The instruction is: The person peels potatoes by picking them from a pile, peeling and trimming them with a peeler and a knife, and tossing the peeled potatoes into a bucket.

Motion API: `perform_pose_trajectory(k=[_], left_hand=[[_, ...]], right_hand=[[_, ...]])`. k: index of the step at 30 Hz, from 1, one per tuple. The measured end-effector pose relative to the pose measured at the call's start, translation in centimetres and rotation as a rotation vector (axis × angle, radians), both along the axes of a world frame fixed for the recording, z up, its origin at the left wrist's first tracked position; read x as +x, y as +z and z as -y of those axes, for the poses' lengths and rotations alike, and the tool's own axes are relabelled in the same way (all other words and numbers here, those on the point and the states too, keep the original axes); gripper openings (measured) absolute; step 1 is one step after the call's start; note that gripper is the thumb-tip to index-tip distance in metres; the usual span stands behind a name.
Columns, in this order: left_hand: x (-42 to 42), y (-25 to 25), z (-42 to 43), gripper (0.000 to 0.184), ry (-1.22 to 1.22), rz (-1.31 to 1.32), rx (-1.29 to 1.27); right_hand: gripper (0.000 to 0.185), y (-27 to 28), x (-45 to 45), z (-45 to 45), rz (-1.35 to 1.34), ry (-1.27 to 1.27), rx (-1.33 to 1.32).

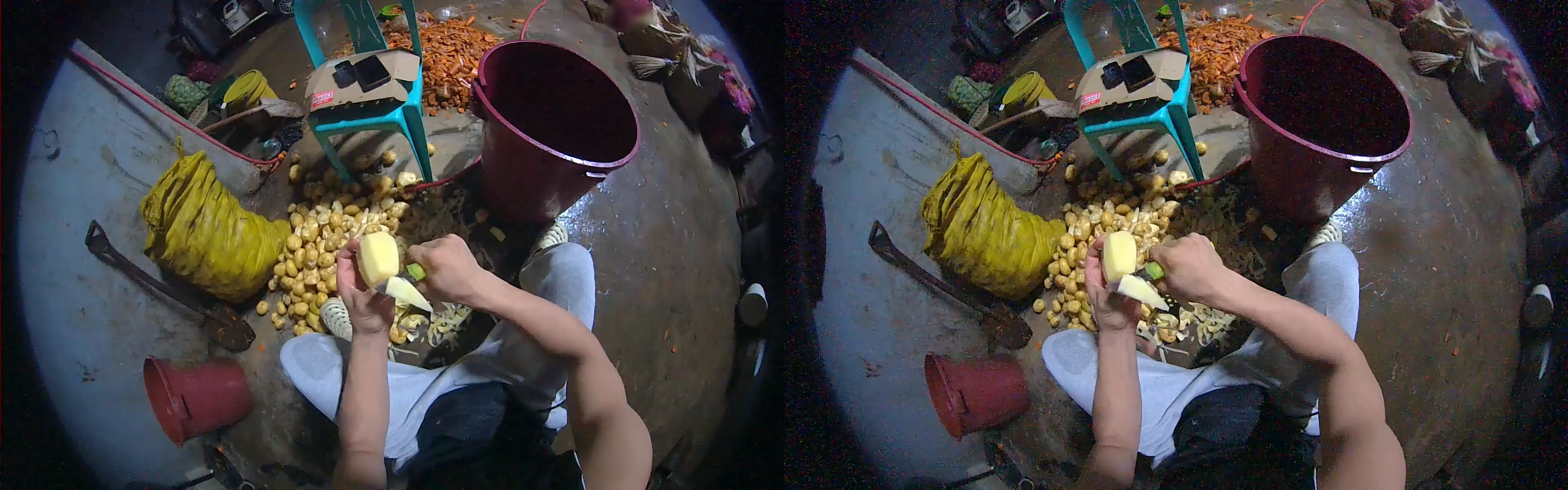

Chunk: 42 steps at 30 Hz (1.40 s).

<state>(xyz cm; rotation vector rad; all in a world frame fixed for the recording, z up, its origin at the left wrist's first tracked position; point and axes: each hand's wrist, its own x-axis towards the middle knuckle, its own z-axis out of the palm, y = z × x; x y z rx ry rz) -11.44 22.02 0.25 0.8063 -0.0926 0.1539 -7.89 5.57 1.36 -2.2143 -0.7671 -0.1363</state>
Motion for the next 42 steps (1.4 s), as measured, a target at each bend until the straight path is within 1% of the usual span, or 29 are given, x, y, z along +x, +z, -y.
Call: perform_pose_trajectory(k=[1, 3, 4, 5, 7, 8, 11, 12, 13, 15, 16, 17, 19, 20, 21, 23, 24, 26, 27, 28, 29, 31, 32, 34, 35, 37, 38, 40, 42], left_hand=[[0.0, -0.1, 0.1, 0.082, 0.0, 0.0, 0.001], [-0.4, 0.1, 0.8, 0.084, 0.018, -0.037, 0.085], [-0.7, 1.3, 1.1, 0.084, -0.019, -0.079, 0.042], [-0.5, 1.2, 1.0, 0.084, -0.027, -0.076, 0.044], [-0.2, 0.9, 0.8, 0.084, -0.041, -0.006, 0.014], [-0.2, 0.8, 0.7, 0.084, -0.057, -0.016, -0.011], [-0.1, 0.8, 0.4, 0.086, 0.042, -0.078, 0.002], [-0.2, 0.6, 0.1, 0.084, 0.031, -0.098, 0.016], [-0.2, 0.4, 0.0, 0.084, 0.032, -0.098, 0.015], [-0.3, 0.1, -0.3, 0.082, 0.008, -0.099, -0.031], [-0.3, 0.1, -0.2, 0.083, 0.007, -0.07, -0.014], [-0.3, 0.0, -0.1, 0.085, 0.007, -0.042, 0.001], [-0.4, 1.1, 0.5, 0.088, -0.002, -0.02, 0.17], [-0.2, 0.0, 0.0, 0.087, -0.058, 0.014, 0.095], [-0.2, 0.4, 0.0, 0.087, -0.067, 0.018, 0.1], [-0.5, 1.3, 0.4, 0.085, -0.131, -0.005, -0.093], [-0.4, 1.1, 0.1, 0.089, -0.142, -0.034, -0.15], [-0.4, 0.8, -0.1, 0.089, -0.16, -0.065, -0.198], [-0.3, 0.7, 0.0, 0.088, -0.184, -0.092, -0.251], [-0.3, 0.6, 0.0, 0.087, -0.181, -0.101, -0.243], [-0.2, 0.0, -0.3, 0.087, -0.18, -0.101, -0.245], [-0.1, -1.7, -1.1, 0.086, -0.183, -0.136, -0.262], [0.0, -2.2, -1.4, 0.085, -0.183, -0.147, -0.267], [0.0, -2.1, -1.2, 0.084, -0.182, -0.152, -0.245], [-0.1, -2.0, -1.0, 0.084, -0.182, -0.154, -0.239], [-0.2, -0.9, -0.2, 0.083, -0.151, -0.138, -0.145], [-0.1, -0.7, -0.1, 0.083, -0.141, -0.135, -0.113], [0.3, -1.1, 0.2, 0.085, -0.214, -0.1, -0.03], [0.4, -1.1, 0.3, 0.085, -0.24, -0.113, -0.004]], right_hand=[[0.024, 0.0, 0.2, 0.0, 0.0, 0.0, 0.001], [0.026, -0.4, 0.9, 0.2, -0.162, -0.085, -0.089], [0.03, -0.5, 2.1, 0.7, -0.385, -0.069, -0.035], [0.03, -0.6, 2.5, 0.8, -0.382, -0.077, -0.031], [0.032, -0.9, 3.1, 0.9, -0.65, -0.003, -0.056], [0.033, -2.1, 2.9, 0.6, -0.559, 0.031, 0.188], [0.034, -0.1, 2.2, 0.8, -0.45, 0.052, 0.069], [0.032, 0.3, 1.8, 0.9, -0.284, 0.089, 0.029], [0.032, 0.2, 1.4, 0.7, -0.285, 0.089, 0.028], [0.028, -0.1, 0.5, 0.3, -0.095, 0.038, -0.093], [0.026, -0.1, 0.2, 0.2, -0.06, 0.03, -0.064], [0.026, -0.3, 0.5, 0.2, -0.06, 0.03, -0.064], [0.029, -1.0, 1.6, 0.5, -0.181, -0.083, -0.095], [0.03, -1.4, 2.6, 0.8, -0.438, -0.059, -0.026], [0.03, -1.5, 3.0, 1.0, -0.434, -0.066, -0.019], [0.03, -1.7, 3.4, 1.7, -0.433, -0.035, 0.072], [0.029, -0.8, 3.9, 2.1, -0.484, -0.029, 0.086], [0.027, -1.4, 4.9, 2.8, -0.461, -0.083, 0.258], [0.026, -1.0, 5.3, 3.5, -0.477, -0.115, 0.338], [0.024, 0.0, 5.5, 4.1, -0.495, -0.081, 0.425], [0.021, -0.6, 6.2, 4.5, -0.328, -0.218, 0.289], [0.019, -1.0, 6.8, 5.5, 0.069, -0.461, -0.207], [0.019, -0.9, 7.0, 5.6, 0.071, -0.46, -0.204], [0.018, -0.5, 7.2, 5.9, -0.058, -0.494, -0.041], [0.018, -0.5, 7.5, 6.0, -0.057, -0.493, -0.043], [0.022, -0.5, 7.8, 6.1, 0.056, -0.458, 0.111], [0.022, -0.5, 7.9, 6.2, 0.052, -0.459, 0.112], [0.021, 0.2, 8.1, 6.3, -0.185, -0.478, 0.279], [0.023, 0.5, 8.0, 6.3, -0.196, -0.46, 0.32]])
